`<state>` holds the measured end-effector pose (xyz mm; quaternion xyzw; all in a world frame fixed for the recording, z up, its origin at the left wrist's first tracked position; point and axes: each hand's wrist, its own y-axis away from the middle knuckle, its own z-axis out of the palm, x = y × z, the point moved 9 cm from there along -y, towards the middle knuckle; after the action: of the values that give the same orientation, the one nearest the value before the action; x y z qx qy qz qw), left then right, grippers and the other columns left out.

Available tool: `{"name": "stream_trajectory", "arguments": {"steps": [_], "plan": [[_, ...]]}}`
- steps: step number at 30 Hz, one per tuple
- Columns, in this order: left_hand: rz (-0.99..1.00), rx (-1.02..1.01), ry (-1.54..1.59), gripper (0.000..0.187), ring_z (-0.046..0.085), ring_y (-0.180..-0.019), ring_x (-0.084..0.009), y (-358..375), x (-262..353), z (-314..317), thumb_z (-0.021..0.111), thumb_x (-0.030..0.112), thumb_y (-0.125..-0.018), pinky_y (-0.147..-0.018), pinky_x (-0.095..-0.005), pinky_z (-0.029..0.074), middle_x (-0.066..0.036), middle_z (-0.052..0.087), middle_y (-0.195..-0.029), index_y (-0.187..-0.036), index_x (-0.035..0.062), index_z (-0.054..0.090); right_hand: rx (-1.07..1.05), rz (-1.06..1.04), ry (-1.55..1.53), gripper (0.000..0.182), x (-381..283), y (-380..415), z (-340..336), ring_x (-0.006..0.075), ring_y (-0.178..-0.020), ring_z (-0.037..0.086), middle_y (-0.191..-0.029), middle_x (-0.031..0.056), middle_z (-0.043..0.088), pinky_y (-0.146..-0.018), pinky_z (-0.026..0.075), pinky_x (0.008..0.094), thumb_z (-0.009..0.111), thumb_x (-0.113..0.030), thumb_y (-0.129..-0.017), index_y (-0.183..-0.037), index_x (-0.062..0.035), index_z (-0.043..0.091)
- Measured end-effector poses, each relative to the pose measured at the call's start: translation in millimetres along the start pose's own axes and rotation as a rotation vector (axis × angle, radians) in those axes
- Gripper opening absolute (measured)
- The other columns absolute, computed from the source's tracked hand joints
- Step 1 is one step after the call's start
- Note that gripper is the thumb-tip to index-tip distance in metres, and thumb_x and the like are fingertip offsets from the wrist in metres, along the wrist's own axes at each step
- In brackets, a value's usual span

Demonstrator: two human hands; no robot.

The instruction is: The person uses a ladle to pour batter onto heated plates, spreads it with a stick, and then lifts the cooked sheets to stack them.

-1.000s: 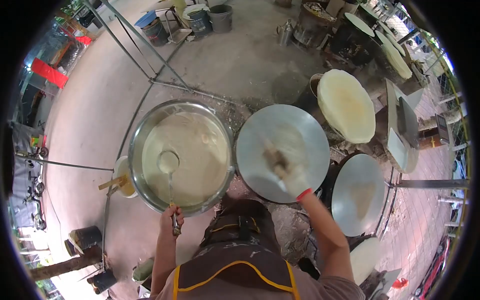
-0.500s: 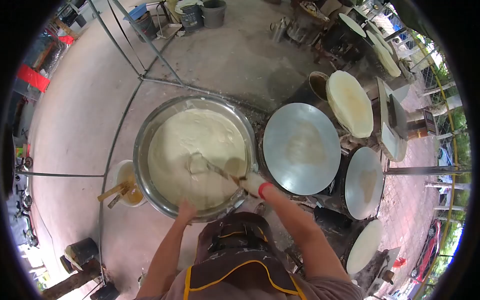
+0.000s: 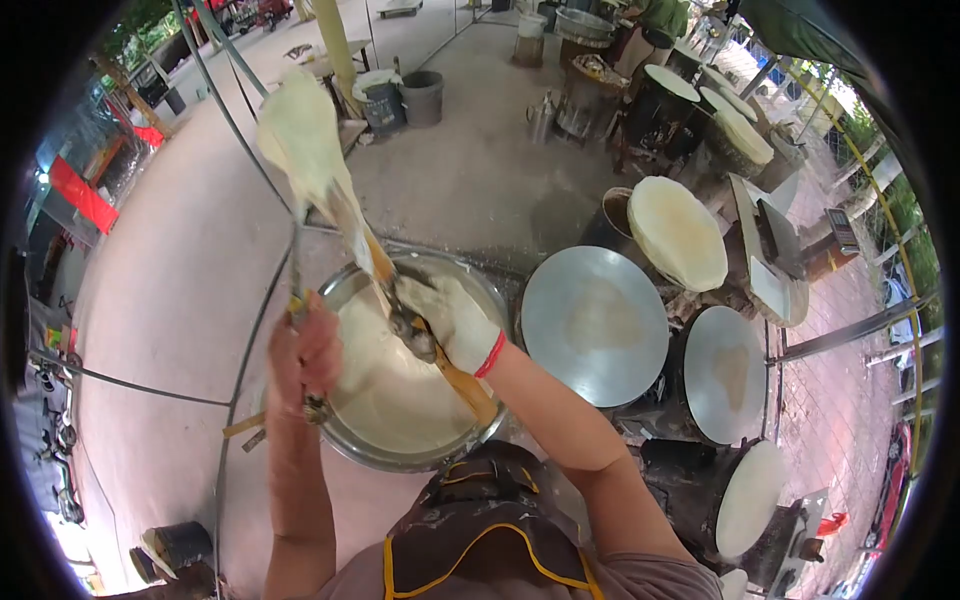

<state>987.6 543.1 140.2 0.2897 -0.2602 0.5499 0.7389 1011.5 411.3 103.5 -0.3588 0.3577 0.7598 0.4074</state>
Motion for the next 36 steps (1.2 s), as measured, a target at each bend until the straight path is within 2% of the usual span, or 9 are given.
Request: {"name": "stream_trajectory", "arguments": {"steps": [5, 10, 15, 20, 24, 29, 33, 35, 36], "plan": [[0.176, -0.067, -0.28, 0.009, 0.026, -0.033, -0.007, 11.1, 41.0, 36.9, 0.04, 0.006, -0.082, -0.026, -0.0222, 0.021, 0.001, 0.031, -0.053, -0.09, 0.007, 0.043, -0.088, -0.146, -0.005, 0.024, -43.9, 30.9, 7.8, 0.0066, -0.038, 0.036, -0.058, 0.0012, 0.046, -0.033, 0.025, 0.0205, 0.052, -0.029, -0.09, -0.095, -0.0058, 0.052], [-0.131, 0.302, -0.634, 0.008, 0.029, -0.035, -0.0077, 41.5, -41.8, -37.4, 0.04, 0.009, -0.083, -0.028, -0.022, 0.026, 0.002, 0.032, -0.053, -0.075, 0.0075, 0.042, 0.156, 0.124, -0.009, 0.026, 40.9, 57.7, -61.0, 0.0088, -0.038, 0.038, -0.062, 0.002, 0.05, -0.032, 0.027, 0.0218, 0.053, -0.027, -0.089, -0.106, -0.0063, 0.054], [-0.71, 0.18, 0.075, 0.02, 0.033, -0.04, -0.0055, 86.1, -190.4, -53.7, 0.04, 0.013, -0.088, -0.031, -0.0198, 0.031, 0.003, 0.032, -0.056, -0.068, 0.0106, 0.037, 0.304, 0.222, 0.039, 0.023, 122.9, 127.1, -147.0, 0.0089, -0.04, 0.04, -0.063, 0.0014, 0.051, -0.034, 0.03, 0.0232, 0.053, -0.023, -0.09, -0.104, -0.005, 0.056], [-0.606, 0.077, -0.218, 0.008, 0.033, -0.04, -0.006, 119.3, -241.3, 75.4, 0.043, 0.01, -0.086, -0.032, -0.021, 0.03, 0.002, 0.032, -0.056, -0.079, 0.0075, 0.039, 0.529, 0.14, 0.067, 0.019, 142.1, 234.9, -250.0, 0.0092, -0.04, 0.042, -0.063, 0.0016, 0.053, -0.034, 0.031, 0.0233, 0.052, -0.022, -0.09, -0.093, -0.0037, 0.057], [-0.455, -0.193, -0.55, 0.01, 0.035, -0.039, -0.007, 122.3, -294.6, 168.6, 0.043, 0.006, -0.084, -0.032, -0.0229, 0.031, 0.0, 0.035, -0.058, -0.093, 0.0054, 0.037, 0.545, -0.236, 0.007, 0.033, 63.9, 347.2, -282.9, 0.0063, -0.049, 0.046, -0.071, 0.0001, 0.054, -0.038, 0.035, 0.0207, 0.052, -0.02, -0.09, -0.118, -0.0015, 0.052], [-0.696, -0.305, -0.37, 0.009, 0.034, -0.04, -0.0064, 118.2, -391.1, 256.1, 0.049, 0.01, -0.086, -0.033, -0.0226, 0.031, 0.001, 0.037, -0.06, -0.088, 0.0069, 0.04, 0.815, -0.313, 0.012, 0.043, 55.6, 459.9, -359.9, 0.0042, -0.056, 0.048, -0.07, 0.0001, 0.054, -0.044, 0.038, 0.0174, 0.05, -0.021, -0.091, -0.129, -0.0018, 0.043], [-1.07, -0.467, -0.363, 0.015, 0.033, -0.044, -0.0034, 119.9, -478.5, 306.2, 0.041, 0.01, -0.091, -0.034, -0.0186, 0.03, 0.002, 0.036, -0.062, -0.076, 0.0083, 0.038, 1.093, -0.412, 0.402, 0.047, 61.9, 520.9, -422.5, 0.0231, -0.058, 0.059, -0.076, 0.0123, 0.063, -0.052, 0.046, 0.0336, 0.046, -0.03, -0.091, -0.129, -0.0028, 0.042], [-1.29, -0.404, -0.139, 0.019, 0.031, -0.042, -0.0034, 123.1, -511.9, 333.6, 0.041, 0.011, -0.092, -0.034, -0.0187, 0.029, 0.002, 0.035, -0.06, -0.073, 0.0093, 0.038, 1.186, -0.136, 0.537, 0.049, 52.6, 547.9, -428.2, 0.0398, -0.078, 0.061, -0.091, 0.0238, 0.062, -0.069, 0.047, 0.0424, 0.043, -0.036, -0.09, -0.13, -0.0086, 0.042], [-1.394, -0.361, -0.027, 0.022, 0.03, -0.042, -0.0034, 125.2, -525.3, 349.0, 0.041, 0.012, -0.092, -0.034, -0.0188, 0.028, 0.003, 0.035, -0.059, -0.071, 0.0099, 0.037, 1.175, -0.092, 0.612, 0.048, 60.5, 555.3, -436.0, 0.0396, -0.082, 0.06, -0.094, 0.025, 0.061, -0.071, 0.047, 0.0419, 0.043, -0.036, -0.09, -0.13, -0.0109, 0.043]]}}
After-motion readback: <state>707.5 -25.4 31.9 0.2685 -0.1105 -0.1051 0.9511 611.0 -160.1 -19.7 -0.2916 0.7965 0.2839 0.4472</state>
